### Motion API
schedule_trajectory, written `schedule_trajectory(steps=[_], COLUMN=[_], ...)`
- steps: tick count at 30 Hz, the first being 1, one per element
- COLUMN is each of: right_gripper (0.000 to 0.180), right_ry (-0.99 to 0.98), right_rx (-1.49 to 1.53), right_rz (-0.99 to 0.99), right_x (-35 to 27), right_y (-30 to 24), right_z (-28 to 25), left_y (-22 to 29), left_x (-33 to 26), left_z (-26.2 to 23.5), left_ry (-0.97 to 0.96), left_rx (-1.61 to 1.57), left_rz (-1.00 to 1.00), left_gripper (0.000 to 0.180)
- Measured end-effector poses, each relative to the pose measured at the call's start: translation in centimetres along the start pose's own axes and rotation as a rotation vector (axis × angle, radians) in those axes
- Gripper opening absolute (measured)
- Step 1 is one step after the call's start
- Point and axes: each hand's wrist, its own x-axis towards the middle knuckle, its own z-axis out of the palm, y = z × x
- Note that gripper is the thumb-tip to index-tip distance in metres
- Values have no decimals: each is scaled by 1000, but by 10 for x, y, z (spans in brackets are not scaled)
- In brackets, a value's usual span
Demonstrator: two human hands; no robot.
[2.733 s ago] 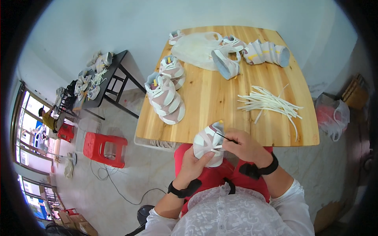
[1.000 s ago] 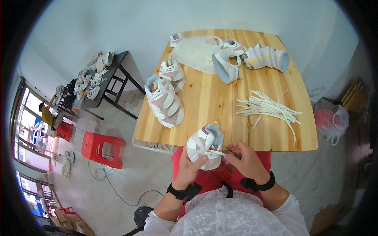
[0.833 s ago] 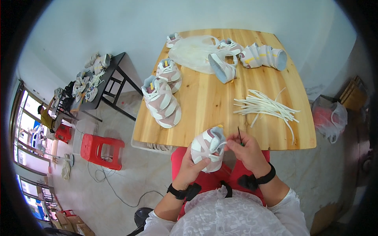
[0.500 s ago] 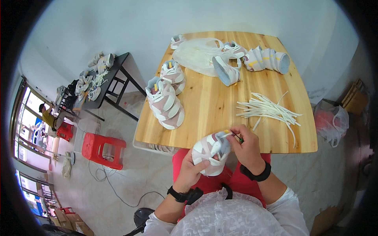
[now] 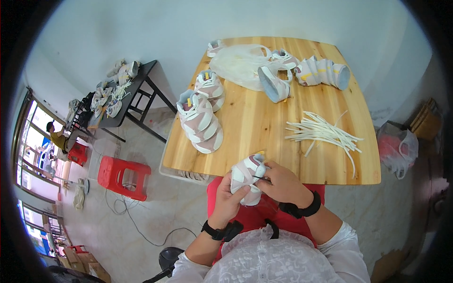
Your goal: Lacing shoe uppers with plastic strips using a small manual tool.
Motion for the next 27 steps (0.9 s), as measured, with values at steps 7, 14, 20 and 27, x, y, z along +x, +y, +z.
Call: schedule_trajectory(steps=[7,14,20,27], right_gripper=[24,13,10,11], right_ry=[-27,528,478,443], right_rx=[169,219,191,822], right_rz=[103,-112,-53,226], right_x=[7,-7,-5,-3], right_y=[9,1,-11,7], right_z=[9,34,27,27], left_y=[-4,1,4,-3], left_x=[0,11,11,9], left_z=[1,12,7,8], left_ry=[55,248,242,229], left_rx=[-74,-170,-224,-168], left_rz=[19,19,-20,94], left_gripper=[31,36,39,42])
